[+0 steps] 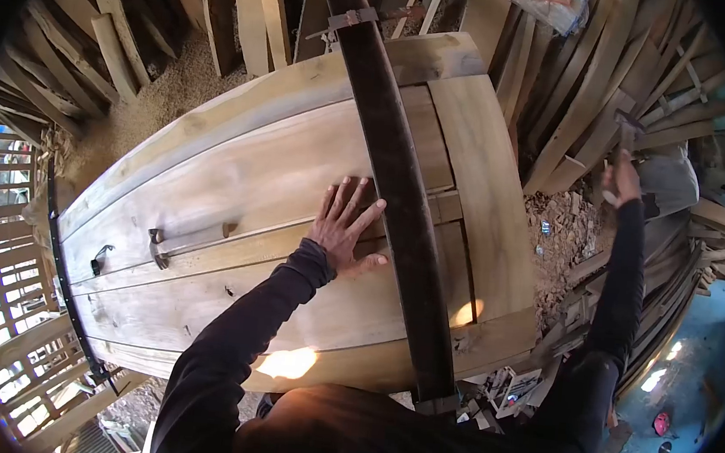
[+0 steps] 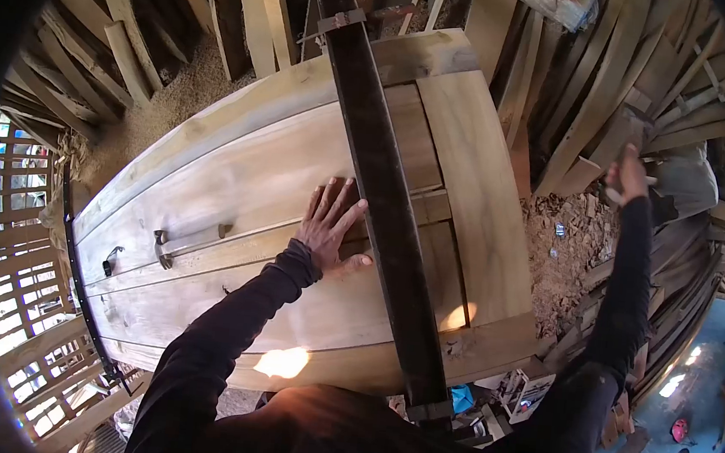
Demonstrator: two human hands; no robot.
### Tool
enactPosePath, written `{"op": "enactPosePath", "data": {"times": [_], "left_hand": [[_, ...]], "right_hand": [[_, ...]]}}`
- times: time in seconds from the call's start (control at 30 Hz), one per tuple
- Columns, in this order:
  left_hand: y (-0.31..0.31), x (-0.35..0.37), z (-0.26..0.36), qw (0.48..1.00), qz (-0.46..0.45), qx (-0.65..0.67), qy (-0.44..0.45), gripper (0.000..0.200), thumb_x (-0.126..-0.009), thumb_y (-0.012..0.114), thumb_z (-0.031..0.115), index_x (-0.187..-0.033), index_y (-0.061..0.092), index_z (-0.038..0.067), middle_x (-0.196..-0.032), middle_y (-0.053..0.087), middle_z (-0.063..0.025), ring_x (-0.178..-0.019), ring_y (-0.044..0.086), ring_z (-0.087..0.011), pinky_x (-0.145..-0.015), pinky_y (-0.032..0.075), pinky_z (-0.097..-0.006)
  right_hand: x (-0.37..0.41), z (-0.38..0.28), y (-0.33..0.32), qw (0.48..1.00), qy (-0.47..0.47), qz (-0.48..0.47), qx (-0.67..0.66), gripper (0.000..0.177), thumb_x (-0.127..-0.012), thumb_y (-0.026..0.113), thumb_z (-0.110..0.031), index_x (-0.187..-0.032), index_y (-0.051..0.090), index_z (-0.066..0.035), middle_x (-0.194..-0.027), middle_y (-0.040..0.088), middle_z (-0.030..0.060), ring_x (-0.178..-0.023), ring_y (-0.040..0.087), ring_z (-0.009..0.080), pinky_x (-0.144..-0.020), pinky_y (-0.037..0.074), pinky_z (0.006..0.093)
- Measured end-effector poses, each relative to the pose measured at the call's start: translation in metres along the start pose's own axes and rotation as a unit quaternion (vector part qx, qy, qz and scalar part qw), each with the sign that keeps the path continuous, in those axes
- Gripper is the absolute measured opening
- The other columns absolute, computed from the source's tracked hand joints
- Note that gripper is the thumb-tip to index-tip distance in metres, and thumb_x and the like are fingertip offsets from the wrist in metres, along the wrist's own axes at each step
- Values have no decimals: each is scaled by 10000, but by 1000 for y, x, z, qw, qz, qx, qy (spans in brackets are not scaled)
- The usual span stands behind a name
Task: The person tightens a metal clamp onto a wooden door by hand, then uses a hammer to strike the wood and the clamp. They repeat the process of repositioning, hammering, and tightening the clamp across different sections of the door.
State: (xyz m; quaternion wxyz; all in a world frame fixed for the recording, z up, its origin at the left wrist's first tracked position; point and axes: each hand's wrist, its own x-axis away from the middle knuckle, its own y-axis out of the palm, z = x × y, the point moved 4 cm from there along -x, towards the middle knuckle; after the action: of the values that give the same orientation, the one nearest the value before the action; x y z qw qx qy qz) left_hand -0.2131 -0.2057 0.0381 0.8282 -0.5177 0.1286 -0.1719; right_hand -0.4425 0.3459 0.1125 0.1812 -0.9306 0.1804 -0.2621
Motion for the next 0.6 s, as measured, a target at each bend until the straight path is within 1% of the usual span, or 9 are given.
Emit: {"op": "enactPosePath", "data": {"times": [0.03, 0.1, 0.2, 0.27, 0.33, 0.43, 0.5, 0.57, 0.6], "left_hand": [[-1, -1, 0, 1000, 4, 2, 1, 927, -768, 463, 763, -1471, 302, 182, -1541, 151, -229, -1414, 105, -462, -1136, 82, -576], [0, 2, -1, 1000, 8, 3, -4, 923, -771, 460, 763, -1470, 303, 182, -1541, 154, -227, -1413, 105, -462, -1136, 82, -576], [1, 9, 6, 1000, -9, 0, 6, 913, -772, 458, 762, -1467, 314, 187, -1539, 160, -228, -1415, 106, -459, -1136, 85, -574], [0, -1, 0, 1000, 1, -6, 4, 907, -773, 463, 756, -1464, 319, 187, -1538, 162, -229, -1416, 108, -457, -1137, 85, -573], [1, 4, 1, 999, 13, 30, -2, 898, -768, 477, 749, -1455, 332, 189, -1538, 166, -225, -1417, 111, -452, -1139, 85, -571], [-3, -1, 1, 1000, 14, 7, -5, 905, -759, 494, 743, -1452, 329, 185, -1536, 174, -221, -1416, 116, -449, -1139, 88, -570], [-2, -2, 2, 1000, 18, 11, -2, 904, -760, 493, 741, -1452, 326, 185, -1535, 178, -221, -1415, 122, -449, -1139, 91, -570], [-4, -3, 0, 999, 30, 14, -3, 904, -759, 495, 741, -1452, 325, 187, -1534, 180, -220, -1414, 125, -448, -1139, 92, -569], [-3, -1, 2, 999, 31, 25, -1, 905, -758, 496, 742, -1452, 325, 188, -1534, 180, -219, -1414, 125, -447, -1140, 93, -568]], "right_hand": [[-12, 2, 9, 1000, -10, 7, 27, 466, -978, 420, -505, -880, 574, -75, -658, 510, -2, -515, 494, 113, -472, 408, 271], [58, -1, 102, 961, -55, -169, 211, 462, -980, 429, -485, -863, 559, -58, -632, 507, 6, -478, 485, 139, -459, 404, 273], [93, -14, 83, 962, 130, -241, -6, 468, -951, 478, -525, -994, 554, -66, -586, 459, -16, -416, 425, 90, -434, 385, 222], [63, 2, 32, 982, 81, -173, 11, 469, -952, 469, -533, -1042, 542, -79, -623, 454, -29, -451, 430, 57, -422, 379, 202], [38, 4, -22, 995, 49, -75, -47, 476, -960, 455, -525, -1060, 544, -69, -671, 465, -25, -494, 449, 54, -413, 388, 204], [-19, 3, -64, 993, 1, 33, -111, 453, -932, 499, -548, -880, 536, -99, -542, 378, -36, -445, 413, 68, -405, 359, 214], [-17, 4, -1, 999, -28, 24, 5, 434, -940, 502, -519, -912, 537, -87, -553, 411, -24, -428, 419, 87, -397, 367, 236], [63, -4, 102, 976, -46, -160, 140, 416, -947, 505, -490, -944, 538, -76, -563, 444, -12, -410, 425, 106, -390, 375, 258], [100, -12, 127, 974, 31, -217, 62, 407, -951, 506, -475, -959, 538, -70, -569, 460, -6, -401, 428, 115, -386, 379, 269]]}}
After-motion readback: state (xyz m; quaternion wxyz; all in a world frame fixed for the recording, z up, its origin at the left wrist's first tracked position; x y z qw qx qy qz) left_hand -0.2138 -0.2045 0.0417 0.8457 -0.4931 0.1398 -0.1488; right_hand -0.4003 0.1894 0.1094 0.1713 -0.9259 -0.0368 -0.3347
